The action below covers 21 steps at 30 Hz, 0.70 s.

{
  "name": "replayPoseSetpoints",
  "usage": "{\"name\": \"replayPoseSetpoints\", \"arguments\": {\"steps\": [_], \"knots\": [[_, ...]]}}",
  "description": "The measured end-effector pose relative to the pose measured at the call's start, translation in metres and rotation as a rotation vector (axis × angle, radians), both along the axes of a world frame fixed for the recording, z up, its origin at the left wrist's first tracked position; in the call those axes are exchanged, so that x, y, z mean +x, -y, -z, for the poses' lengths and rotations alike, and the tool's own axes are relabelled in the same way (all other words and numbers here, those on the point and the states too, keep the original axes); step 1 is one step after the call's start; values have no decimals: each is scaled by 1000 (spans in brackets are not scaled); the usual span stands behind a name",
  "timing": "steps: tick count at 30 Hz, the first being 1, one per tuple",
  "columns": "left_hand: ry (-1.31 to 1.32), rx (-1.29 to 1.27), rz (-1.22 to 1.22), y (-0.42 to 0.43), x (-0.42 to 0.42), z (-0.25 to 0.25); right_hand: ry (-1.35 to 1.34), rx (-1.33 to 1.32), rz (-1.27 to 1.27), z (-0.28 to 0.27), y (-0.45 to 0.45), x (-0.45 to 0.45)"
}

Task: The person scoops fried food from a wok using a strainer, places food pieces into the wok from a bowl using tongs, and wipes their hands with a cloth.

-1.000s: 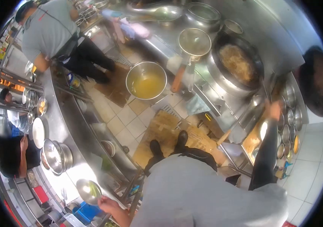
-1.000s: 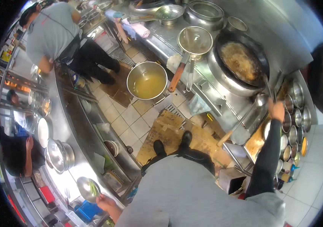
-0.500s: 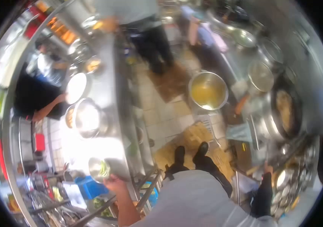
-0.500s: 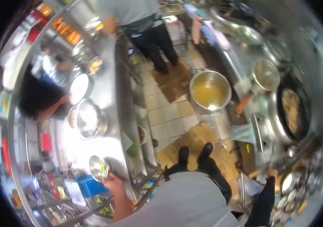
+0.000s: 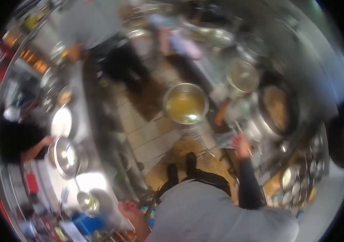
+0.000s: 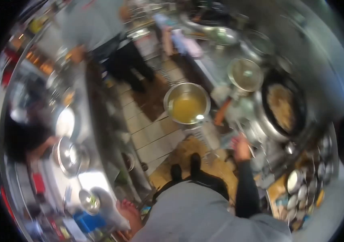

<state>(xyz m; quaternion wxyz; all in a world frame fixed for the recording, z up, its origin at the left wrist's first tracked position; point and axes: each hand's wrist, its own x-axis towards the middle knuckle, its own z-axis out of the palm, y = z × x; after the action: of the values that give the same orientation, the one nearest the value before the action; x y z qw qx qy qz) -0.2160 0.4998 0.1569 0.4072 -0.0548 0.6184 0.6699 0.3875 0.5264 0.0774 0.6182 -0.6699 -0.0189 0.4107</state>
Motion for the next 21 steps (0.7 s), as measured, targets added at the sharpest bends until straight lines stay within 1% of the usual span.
{"name": "replayPoseSetpoints", "arguments": {"steps": [1,2,3,5,6,7,8,11,12,14,16,17,18,19,21], "knots": [[20,-4,71,-2,6,-5,-140,116,56,4,-26,-6],[7,9,108,-1,10,-11,-190,120,115,-9,-51,-14],[-10,28,129,-1,9,-12,-213,154,170,3,-69,-7],[-4,41,192,8,-11,10,-241,190,231,11,-97,6],[-2,54,223,14,-22,24,-313,225,194,8,-106,12],[3,64,252,14,-28,27,-382,259,154,5,-114,16],[3,65,261,13,-32,31,-381,261,162,0,-119,23],[-79,64,226,8,-26,31,-474,393,38,-17,-123,48],[-74,65,241,3,-20,28,-466,396,52,-27,-127,54],[-127,37,339,-16,-3,21,-501,558,-14,-60,-136,50],[-145,22,443,-40,8,20,-532,606,54,-100,-135,29],[-163,63,534,-51,13,23,-558,654,34,-117,-126,18],[-178,105,624,-62,18,27,-535,657,71,-138,-110,5],[-191,147,711,-74,23,29,-482,645,54,-159,-93,-11],[-158,185,803,-101,36,36,-411,624,60,-197,-55,-37]]}}
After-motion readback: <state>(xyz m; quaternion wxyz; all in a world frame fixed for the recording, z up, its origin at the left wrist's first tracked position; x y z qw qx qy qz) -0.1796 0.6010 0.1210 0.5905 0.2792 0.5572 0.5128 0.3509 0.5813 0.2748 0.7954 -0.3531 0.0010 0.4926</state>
